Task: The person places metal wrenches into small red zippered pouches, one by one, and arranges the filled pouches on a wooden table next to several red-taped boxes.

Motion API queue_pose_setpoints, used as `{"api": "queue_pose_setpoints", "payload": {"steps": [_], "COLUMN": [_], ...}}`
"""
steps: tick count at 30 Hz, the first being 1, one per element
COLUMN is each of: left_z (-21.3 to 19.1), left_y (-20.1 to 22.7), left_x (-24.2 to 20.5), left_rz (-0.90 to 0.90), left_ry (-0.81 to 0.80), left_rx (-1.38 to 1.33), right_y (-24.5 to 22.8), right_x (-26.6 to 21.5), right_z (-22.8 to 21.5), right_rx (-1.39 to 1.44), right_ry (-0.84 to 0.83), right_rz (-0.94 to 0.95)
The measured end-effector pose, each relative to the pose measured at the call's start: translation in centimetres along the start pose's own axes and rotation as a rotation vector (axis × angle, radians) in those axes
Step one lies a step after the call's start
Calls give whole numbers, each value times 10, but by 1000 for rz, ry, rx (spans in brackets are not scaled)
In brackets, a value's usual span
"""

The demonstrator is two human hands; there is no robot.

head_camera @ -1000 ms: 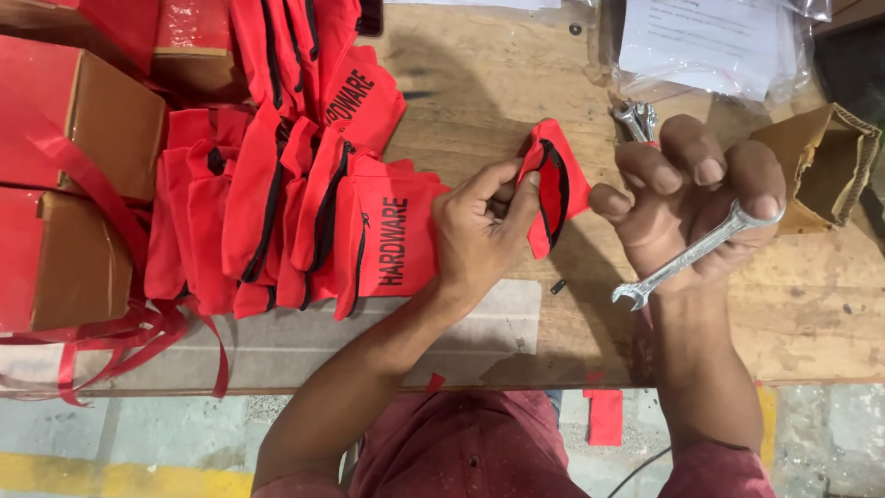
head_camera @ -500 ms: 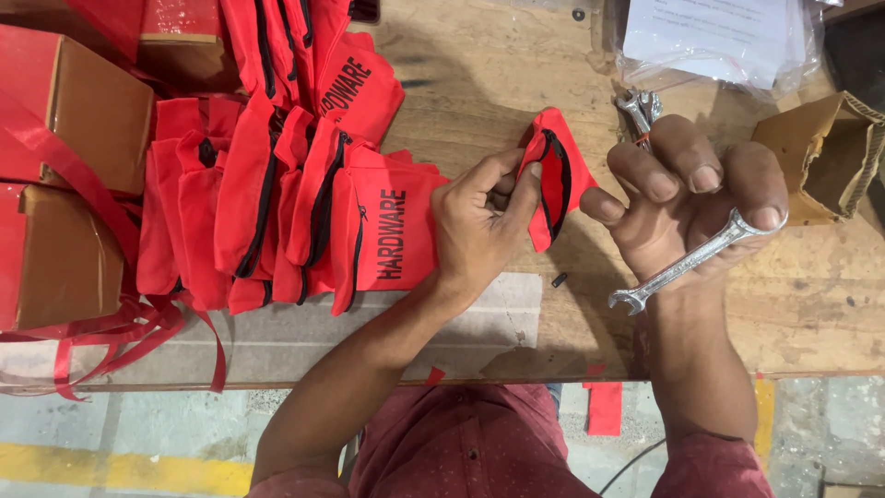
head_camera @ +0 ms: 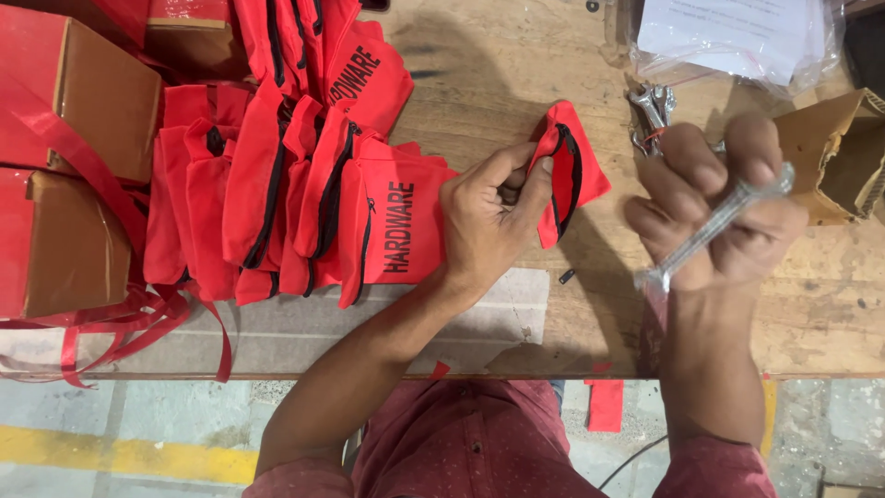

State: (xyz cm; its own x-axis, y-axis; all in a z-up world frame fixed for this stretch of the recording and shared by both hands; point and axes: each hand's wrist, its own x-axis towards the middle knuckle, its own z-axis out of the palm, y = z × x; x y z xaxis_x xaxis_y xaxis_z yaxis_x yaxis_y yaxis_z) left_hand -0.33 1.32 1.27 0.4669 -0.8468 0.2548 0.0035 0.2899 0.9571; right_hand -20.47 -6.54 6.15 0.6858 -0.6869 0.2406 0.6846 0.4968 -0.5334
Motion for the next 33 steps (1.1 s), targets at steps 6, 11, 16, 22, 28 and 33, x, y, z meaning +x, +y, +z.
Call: {"api": "queue_pose_setpoints", "payload": {"steps": [6,11,16,22,28,33], "left_z": [1,-2,-4,-5,-6,-6], "left_y": [2,9,18,20,15,16], "left_x": [-1,-6,-7,-12,-12,-13], "left_rz": [35,202,352,438,519,572], "left_ry": [-11,-52,-20,2,24,3], "left_rx": [31,131,252,305,330,350], "right_y": [9,25,30,36,39,33], "right_x": [17,-4,-15,-4,-12,-30], "right_z": [30,17,26,58,55,31], "right_rx": [-613,-1304,-1640,-1809,-1888,-2016], "right_ry": [362,503,559,604,560,502], "right_rz": [-80,88,-59,-226,-294,-430]}}
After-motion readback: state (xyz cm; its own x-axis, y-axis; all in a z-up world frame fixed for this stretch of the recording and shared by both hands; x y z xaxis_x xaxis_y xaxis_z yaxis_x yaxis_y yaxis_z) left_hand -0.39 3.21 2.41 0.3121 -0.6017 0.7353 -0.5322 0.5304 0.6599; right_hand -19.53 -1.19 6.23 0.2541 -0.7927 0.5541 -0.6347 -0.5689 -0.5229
